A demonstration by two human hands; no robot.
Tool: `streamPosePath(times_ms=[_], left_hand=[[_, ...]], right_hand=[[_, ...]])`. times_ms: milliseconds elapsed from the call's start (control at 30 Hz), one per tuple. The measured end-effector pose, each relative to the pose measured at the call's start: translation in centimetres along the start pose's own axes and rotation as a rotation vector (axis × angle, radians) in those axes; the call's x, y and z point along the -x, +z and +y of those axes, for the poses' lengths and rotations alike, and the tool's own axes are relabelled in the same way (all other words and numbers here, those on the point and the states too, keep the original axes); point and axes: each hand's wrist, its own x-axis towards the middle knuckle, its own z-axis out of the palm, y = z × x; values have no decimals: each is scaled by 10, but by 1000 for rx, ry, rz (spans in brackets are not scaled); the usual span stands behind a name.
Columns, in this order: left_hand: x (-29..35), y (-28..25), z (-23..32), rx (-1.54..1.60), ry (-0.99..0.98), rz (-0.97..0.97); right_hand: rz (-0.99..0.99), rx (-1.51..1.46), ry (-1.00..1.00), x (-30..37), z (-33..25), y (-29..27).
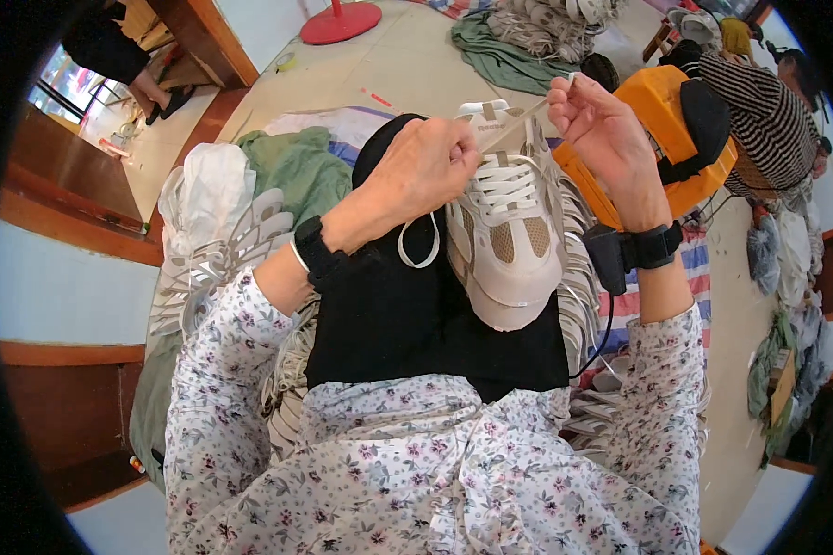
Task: Lace a white sneaker.
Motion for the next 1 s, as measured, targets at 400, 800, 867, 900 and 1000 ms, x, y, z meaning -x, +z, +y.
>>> streamPosePath(times_ms=[400,800,867,900,1000], left_hand=[[2,-21,-12,404,-91,-273],[-10,-21,-18,159,96,-15],[-19,-13,-17,97,209,64],[-20,-8,-23,49,228,95],[-38,9,-24,37,304,118]], right_hand=[[143,352,-126,13,-141,-70],[559,1003,-676,184,-355,-70],[547,887,-677,208,-336,-63],[628,948,-671,214,-305,-53],[588,1166,-382,293,-274,-31]])
